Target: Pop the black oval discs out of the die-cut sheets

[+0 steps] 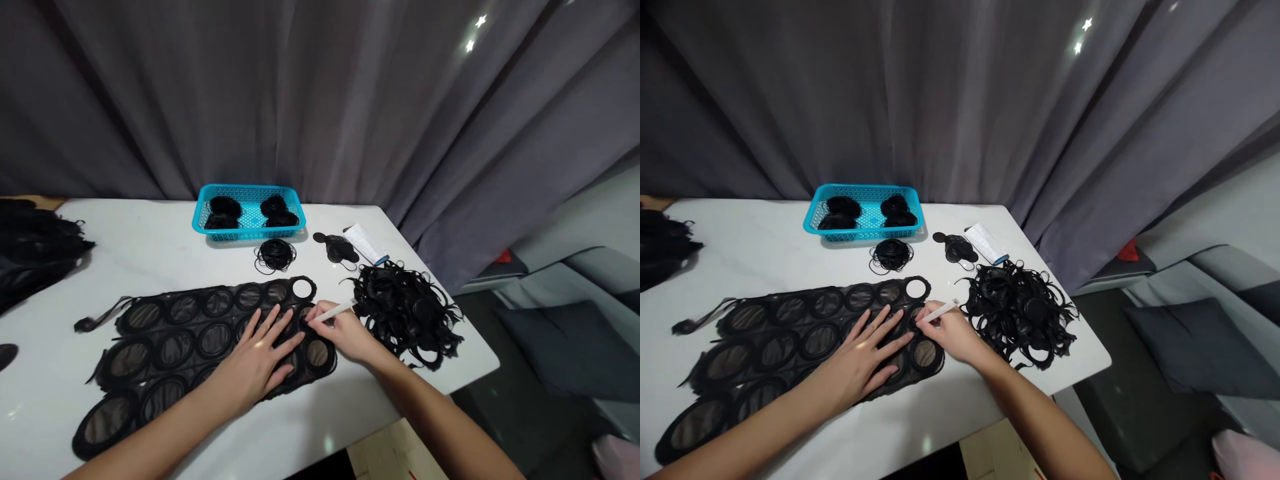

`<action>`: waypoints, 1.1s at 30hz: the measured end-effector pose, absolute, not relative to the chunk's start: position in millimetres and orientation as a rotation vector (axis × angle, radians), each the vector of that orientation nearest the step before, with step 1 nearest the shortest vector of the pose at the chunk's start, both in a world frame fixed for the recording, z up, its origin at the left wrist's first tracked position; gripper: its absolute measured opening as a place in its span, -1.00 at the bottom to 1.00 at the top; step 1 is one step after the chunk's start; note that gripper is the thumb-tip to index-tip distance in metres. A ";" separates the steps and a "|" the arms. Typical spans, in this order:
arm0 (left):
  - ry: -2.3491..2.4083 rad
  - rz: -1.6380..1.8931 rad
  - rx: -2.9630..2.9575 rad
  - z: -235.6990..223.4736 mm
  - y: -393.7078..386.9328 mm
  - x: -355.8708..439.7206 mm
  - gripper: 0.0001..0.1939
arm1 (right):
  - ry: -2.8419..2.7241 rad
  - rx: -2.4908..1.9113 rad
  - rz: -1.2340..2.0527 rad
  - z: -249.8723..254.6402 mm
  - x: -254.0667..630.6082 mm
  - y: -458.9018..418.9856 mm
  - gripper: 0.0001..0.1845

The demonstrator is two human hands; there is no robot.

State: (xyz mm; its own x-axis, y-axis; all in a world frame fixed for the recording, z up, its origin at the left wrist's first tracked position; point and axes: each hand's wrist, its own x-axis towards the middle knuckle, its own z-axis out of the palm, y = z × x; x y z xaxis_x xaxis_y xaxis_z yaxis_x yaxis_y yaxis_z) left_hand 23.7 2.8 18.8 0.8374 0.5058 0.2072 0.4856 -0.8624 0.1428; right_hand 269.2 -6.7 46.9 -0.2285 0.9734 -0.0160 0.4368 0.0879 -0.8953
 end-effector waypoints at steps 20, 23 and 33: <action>0.669 0.447 2.868 22.1 -16.2 21.4 -0.47 | -1.744 -1.584 0.548 72.8 302.0 -11.0 -0.84; 0.612 0.438 2.869 20.5 -28.0 19.8 -0.39 | -1.804 -1.517 0.954 72.9 288.0 -37.7 -0.84; 0.599 0.424 2.858 19.2 -31.2 21.4 -0.37 | -1.869 -1.374 1.119 52.1 276.1 -57.6 -0.90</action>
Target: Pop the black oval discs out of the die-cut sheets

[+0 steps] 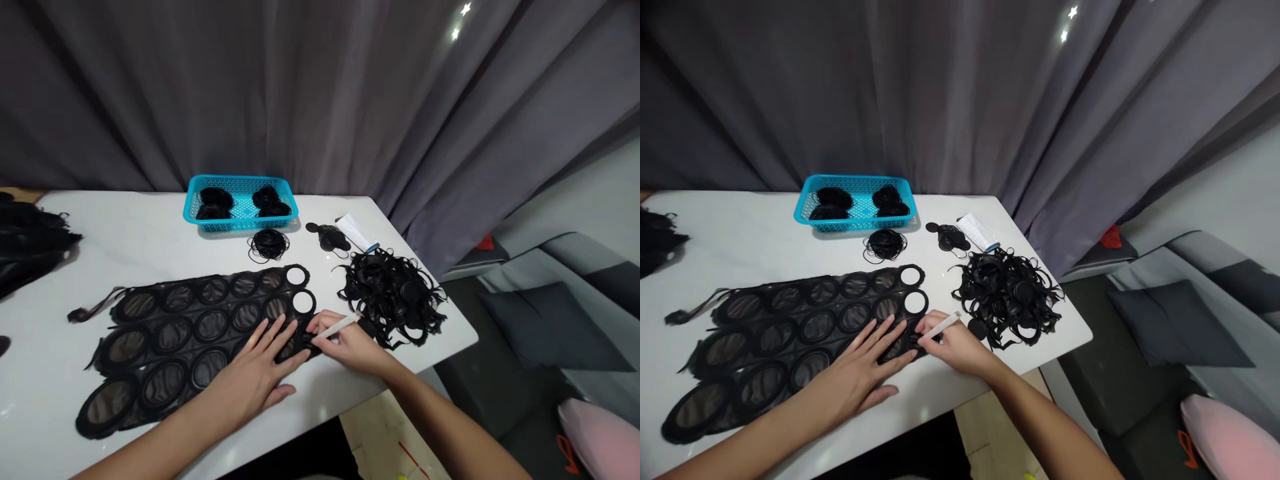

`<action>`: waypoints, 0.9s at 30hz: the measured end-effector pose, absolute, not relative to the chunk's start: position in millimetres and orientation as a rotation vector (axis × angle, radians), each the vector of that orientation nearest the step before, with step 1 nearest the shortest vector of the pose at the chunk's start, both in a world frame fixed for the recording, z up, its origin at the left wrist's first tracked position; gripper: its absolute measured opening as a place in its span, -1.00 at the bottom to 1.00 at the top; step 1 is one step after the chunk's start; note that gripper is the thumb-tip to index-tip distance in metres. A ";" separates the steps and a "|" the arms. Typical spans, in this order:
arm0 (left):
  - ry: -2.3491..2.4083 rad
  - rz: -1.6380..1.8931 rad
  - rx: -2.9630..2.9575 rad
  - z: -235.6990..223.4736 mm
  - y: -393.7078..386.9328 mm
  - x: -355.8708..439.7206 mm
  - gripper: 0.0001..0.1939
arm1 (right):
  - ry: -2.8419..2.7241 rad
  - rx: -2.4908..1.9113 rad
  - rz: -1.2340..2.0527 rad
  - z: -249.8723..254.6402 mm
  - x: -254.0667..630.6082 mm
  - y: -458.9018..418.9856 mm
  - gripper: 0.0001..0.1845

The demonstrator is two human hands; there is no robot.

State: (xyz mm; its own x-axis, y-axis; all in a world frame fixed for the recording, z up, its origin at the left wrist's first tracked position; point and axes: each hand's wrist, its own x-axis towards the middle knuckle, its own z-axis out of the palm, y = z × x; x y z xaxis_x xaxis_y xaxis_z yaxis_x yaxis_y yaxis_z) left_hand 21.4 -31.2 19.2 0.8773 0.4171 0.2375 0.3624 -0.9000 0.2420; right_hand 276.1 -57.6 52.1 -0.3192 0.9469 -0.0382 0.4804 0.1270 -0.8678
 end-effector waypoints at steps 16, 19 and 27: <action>0.595 0.345 2.881 20.1 -31.8 20.6 -0.36 | -1.859 -1.363 1.138 55.0 275.1 -58.3 -0.82; 0.598 0.334 2.887 20.1 -31.7 20.7 -0.36 | -1.855 -1.364 1.136 54.3 274.3 -59.1 -0.82; 0.591 0.411 2.877 19.6 -32.5 20.9 -0.37 | -1.837 -1.350 1.133 53.3 276.1 -57.0 -0.80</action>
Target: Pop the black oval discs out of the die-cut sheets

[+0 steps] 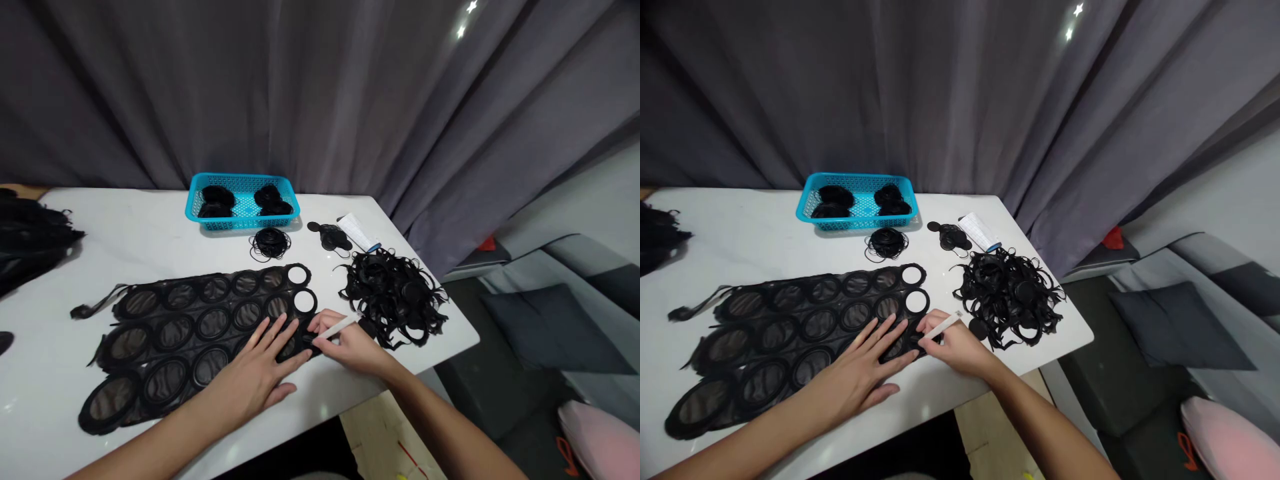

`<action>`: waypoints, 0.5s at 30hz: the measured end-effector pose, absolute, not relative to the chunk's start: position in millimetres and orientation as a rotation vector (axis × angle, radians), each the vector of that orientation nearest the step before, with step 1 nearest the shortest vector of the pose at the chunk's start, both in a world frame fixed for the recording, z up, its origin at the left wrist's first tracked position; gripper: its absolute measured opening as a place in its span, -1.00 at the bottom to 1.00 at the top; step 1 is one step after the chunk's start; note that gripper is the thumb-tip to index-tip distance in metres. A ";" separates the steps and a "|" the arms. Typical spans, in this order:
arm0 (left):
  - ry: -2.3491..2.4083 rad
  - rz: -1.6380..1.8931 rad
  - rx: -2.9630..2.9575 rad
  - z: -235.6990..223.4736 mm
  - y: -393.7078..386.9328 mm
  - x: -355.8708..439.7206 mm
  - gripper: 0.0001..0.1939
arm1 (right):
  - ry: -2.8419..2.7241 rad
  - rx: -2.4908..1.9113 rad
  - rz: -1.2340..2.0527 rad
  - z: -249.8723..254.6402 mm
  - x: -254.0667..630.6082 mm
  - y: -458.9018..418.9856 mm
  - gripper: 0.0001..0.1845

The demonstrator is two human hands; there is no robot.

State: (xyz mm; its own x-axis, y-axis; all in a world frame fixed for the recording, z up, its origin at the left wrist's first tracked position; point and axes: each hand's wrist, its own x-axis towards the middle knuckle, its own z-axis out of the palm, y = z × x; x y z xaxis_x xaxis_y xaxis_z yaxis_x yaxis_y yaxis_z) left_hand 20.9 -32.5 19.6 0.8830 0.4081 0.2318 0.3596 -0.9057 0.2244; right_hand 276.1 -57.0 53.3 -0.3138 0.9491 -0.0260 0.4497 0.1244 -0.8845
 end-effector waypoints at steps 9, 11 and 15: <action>0.574 0.408 2.894 19.8 -32.5 21.6 -0.32 | -2.232 -1.349 0.611 41.5 262.0 -76.9 -0.87; 0.577 0.407 2.893 20.4 -32.9 22.1 -0.35 | -2.210 -1.419 0.421 38.0 271.5 -73.0 -0.82; 0.553 0.349 2.926 27.9 -35.7 16.1 -0.32 | -1.694 -1.679 0.228 49.5 300.1 -48.7 -0.80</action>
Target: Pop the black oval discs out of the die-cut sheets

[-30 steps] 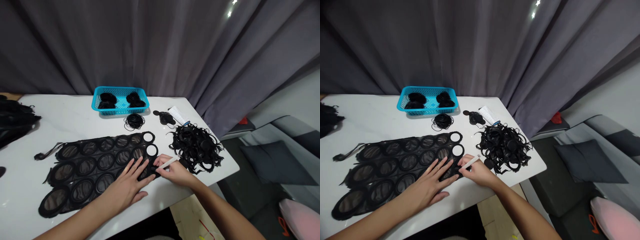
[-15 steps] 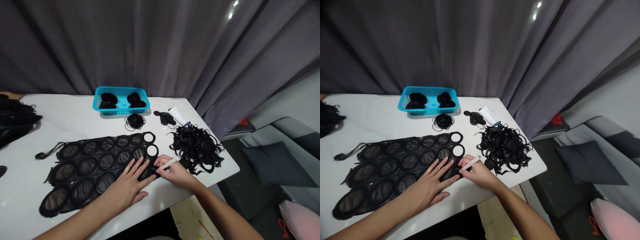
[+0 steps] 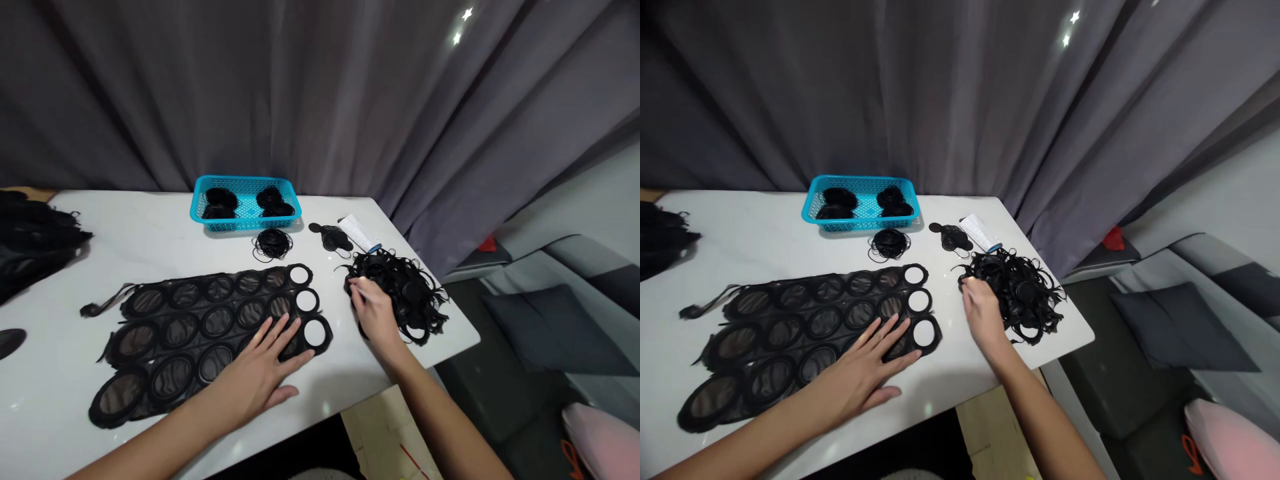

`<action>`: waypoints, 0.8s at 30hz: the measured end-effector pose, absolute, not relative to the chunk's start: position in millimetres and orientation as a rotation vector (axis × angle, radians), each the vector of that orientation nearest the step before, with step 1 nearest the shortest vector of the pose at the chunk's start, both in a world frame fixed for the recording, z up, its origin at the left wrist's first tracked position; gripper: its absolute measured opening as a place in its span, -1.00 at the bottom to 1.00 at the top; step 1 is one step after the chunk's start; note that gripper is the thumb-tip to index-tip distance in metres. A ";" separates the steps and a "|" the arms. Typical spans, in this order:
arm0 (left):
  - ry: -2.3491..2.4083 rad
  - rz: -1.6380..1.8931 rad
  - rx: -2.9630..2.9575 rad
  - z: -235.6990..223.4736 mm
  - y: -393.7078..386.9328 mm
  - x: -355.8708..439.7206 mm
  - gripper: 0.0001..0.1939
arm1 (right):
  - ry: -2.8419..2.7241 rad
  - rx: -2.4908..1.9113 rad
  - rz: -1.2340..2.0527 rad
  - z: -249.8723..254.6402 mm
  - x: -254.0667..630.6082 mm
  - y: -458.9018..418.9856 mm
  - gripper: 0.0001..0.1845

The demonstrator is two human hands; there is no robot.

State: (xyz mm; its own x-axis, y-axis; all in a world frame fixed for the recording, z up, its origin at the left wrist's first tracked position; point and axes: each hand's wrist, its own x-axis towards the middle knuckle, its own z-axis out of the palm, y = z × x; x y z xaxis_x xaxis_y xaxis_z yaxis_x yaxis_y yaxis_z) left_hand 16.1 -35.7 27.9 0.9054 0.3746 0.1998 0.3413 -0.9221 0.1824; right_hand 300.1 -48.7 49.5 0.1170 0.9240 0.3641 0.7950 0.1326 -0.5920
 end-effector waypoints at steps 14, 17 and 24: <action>0.657 0.371 2.984 26.0 -48.6 -28.1 -0.35 | -2.086 -1.192 1.126 57.4 231.5 -47.5 -0.95; 0.658 0.393 2.977 27.4 -48.0 -27.0 -0.37 | -2.100 -1.181 1.158 59.6 232.9 -45.9 -0.91; 0.655 0.387 2.956 24.2 -48.5 -28.1 -0.36 | -2.090 -1.203 1.197 58.0 232.0 -47.4 -0.94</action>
